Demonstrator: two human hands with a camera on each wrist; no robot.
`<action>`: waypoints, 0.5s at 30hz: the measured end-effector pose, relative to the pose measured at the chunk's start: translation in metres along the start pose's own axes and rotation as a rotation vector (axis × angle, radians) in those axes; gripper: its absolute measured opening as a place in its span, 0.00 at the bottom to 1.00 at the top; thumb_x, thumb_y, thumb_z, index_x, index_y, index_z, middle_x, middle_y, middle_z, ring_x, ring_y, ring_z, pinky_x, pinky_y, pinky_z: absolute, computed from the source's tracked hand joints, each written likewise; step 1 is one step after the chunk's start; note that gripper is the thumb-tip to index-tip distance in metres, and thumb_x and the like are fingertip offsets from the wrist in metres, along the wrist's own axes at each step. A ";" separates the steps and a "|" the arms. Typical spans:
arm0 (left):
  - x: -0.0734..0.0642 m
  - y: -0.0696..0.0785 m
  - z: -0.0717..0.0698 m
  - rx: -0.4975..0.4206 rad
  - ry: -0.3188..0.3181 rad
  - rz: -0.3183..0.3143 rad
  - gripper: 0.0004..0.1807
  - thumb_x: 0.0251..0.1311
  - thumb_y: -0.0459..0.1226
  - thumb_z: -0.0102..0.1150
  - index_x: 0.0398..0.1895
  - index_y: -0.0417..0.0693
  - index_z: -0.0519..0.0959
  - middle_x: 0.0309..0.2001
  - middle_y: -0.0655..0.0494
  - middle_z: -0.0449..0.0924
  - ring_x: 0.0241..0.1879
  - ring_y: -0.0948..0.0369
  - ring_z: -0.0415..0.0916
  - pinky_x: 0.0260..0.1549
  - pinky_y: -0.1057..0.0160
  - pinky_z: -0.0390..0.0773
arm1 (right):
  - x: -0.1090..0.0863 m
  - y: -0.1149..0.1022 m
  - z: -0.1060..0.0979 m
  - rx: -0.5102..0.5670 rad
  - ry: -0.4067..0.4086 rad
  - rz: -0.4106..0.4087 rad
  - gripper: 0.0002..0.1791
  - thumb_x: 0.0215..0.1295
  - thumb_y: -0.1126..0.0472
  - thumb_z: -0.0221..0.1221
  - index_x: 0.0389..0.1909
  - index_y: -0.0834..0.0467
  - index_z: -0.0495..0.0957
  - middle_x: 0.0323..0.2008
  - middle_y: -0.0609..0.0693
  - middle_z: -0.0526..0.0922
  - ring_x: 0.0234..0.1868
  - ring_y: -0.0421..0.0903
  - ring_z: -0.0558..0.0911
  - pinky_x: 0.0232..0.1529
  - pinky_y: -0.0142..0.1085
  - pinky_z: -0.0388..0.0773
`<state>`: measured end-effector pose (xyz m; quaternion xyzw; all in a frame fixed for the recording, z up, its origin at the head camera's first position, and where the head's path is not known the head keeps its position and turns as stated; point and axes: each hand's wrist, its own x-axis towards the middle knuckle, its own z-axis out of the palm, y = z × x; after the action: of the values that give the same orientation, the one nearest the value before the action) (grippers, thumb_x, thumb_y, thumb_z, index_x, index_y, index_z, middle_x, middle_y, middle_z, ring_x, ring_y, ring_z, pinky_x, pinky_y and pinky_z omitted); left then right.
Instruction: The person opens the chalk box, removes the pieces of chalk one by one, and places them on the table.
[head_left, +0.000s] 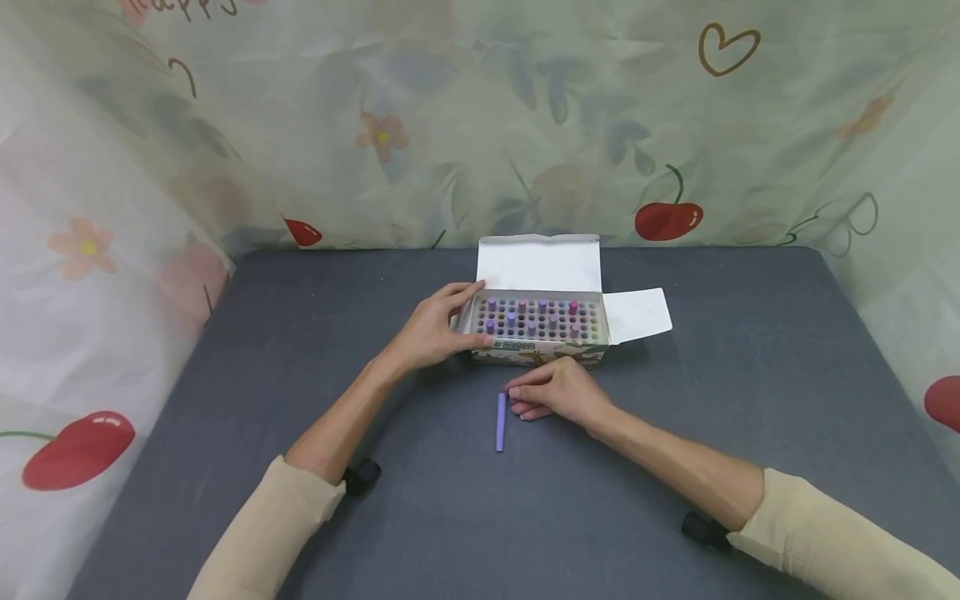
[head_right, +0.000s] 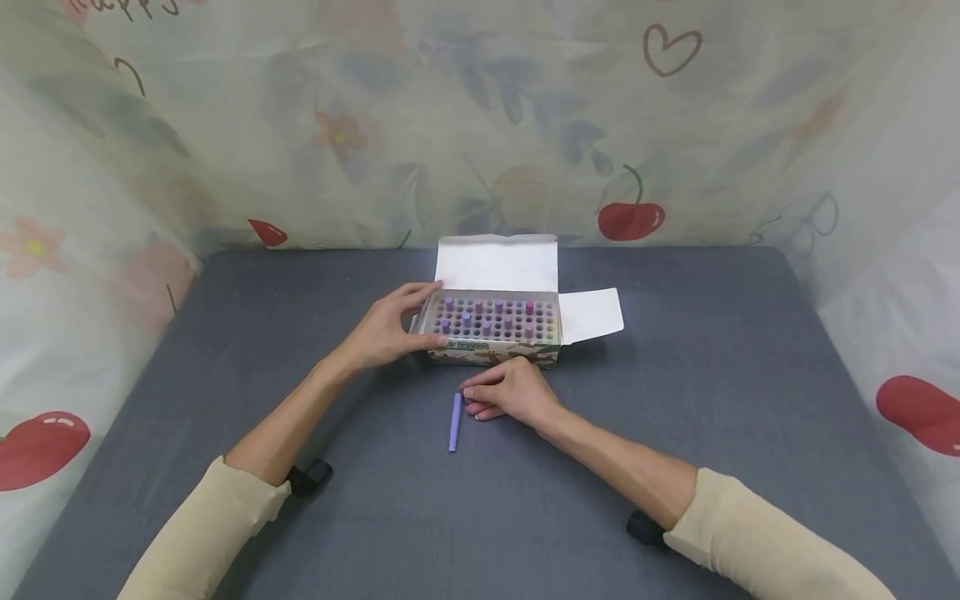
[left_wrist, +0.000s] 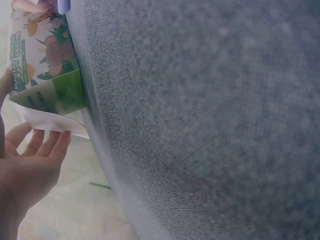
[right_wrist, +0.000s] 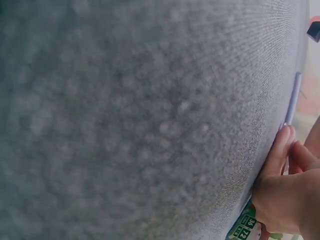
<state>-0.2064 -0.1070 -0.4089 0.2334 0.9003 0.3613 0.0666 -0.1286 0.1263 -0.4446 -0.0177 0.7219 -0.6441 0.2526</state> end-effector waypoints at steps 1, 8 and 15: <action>0.000 0.000 0.000 -0.002 0.001 -0.001 0.50 0.53 0.52 0.74 0.77 0.57 0.59 0.70 0.51 0.64 0.66 0.52 0.65 0.60 0.48 0.69 | 0.000 -0.001 0.000 0.003 0.000 0.002 0.12 0.64 0.66 0.66 0.45 0.68 0.86 0.37 0.60 0.88 0.34 0.49 0.89 0.37 0.40 0.85; 0.001 -0.001 0.001 -0.007 0.003 -0.003 0.49 0.53 0.52 0.74 0.77 0.57 0.60 0.70 0.50 0.64 0.65 0.52 0.65 0.60 0.49 0.69 | -0.006 -0.011 -0.007 -0.027 -0.005 -0.049 0.13 0.64 0.65 0.67 0.45 0.69 0.85 0.38 0.62 0.87 0.35 0.50 0.88 0.38 0.42 0.85; 0.001 -0.003 0.002 -0.019 0.006 -0.001 0.50 0.53 0.52 0.74 0.77 0.57 0.60 0.70 0.50 0.65 0.65 0.53 0.66 0.60 0.49 0.69 | -0.012 -0.026 -0.018 -0.064 -0.024 -0.184 0.13 0.65 0.65 0.66 0.46 0.70 0.83 0.40 0.67 0.85 0.38 0.55 0.87 0.40 0.43 0.85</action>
<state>-0.2078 -0.1073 -0.4120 0.2313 0.8972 0.3703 0.0664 -0.1330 0.1429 -0.4154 -0.0995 0.7343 -0.6410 0.2001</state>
